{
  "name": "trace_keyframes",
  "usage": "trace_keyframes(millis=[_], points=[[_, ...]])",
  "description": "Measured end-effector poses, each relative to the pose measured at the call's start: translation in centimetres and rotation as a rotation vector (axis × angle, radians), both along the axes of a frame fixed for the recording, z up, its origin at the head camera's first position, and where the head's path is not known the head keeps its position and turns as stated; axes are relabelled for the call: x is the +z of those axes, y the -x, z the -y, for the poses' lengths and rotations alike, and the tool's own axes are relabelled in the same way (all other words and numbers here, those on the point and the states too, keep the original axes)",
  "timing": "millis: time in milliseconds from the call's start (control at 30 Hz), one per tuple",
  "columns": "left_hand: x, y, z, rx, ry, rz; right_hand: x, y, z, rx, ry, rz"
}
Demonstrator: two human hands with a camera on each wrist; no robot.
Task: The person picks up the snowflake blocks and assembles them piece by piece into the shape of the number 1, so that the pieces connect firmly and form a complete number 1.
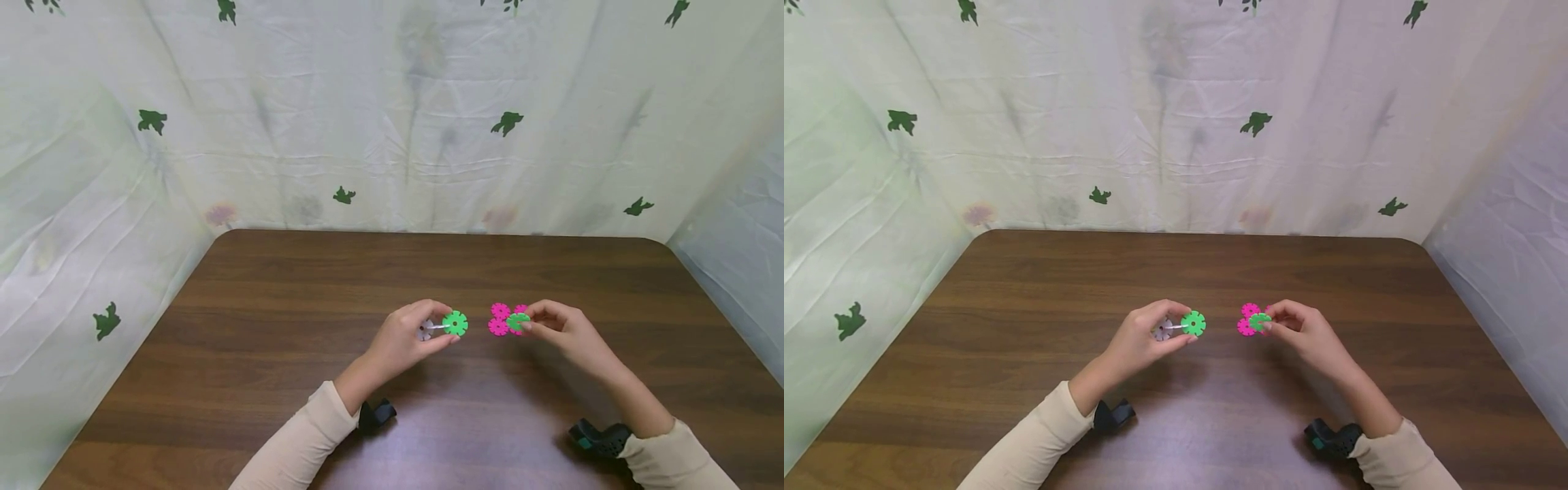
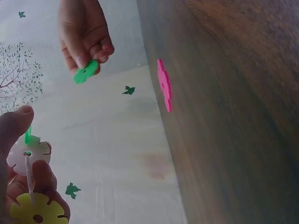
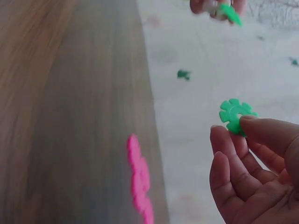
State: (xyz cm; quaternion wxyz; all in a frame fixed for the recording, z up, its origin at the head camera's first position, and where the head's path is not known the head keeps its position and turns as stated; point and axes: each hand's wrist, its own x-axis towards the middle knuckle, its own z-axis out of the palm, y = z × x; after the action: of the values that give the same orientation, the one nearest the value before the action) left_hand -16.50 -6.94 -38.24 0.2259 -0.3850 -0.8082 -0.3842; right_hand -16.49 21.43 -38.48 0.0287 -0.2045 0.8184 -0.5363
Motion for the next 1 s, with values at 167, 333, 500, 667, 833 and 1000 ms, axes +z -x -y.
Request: trace_keyframes(millis=[167, 333, 500, 667, 833, 1000], points=[[0.0, -0.1, 0.0, -0.008, -0.005, 0.000, 0.9, -0.3, 1.9, 0.057, 0.054, -0.022], [0.0, 0.0, 0.0, -0.013, -0.005, 0.003, 1.3, -0.4, 3.5, 0.105, 0.099, -0.070], [0.1, 0.0, 0.0, -0.030, -0.001, 0.009, 1.6, -0.6, 4.6, 0.096, 0.101, -0.127], [0.1, -0.1, -0.1, -0.040, 0.006, 0.018, 1.6, -0.7, 5.3, 0.084, 0.066, -0.191], [0.2, -0.2, 0.0, -0.045, 0.006, 0.028, 2.3, -1.1, 6.0, 0.051, 0.029, -0.285], [0.3, -0.3, 0.0, -0.056, -0.002, 0.037, 3.8, -1.9, 6.9, 0.054, 0.007, -0.449]])
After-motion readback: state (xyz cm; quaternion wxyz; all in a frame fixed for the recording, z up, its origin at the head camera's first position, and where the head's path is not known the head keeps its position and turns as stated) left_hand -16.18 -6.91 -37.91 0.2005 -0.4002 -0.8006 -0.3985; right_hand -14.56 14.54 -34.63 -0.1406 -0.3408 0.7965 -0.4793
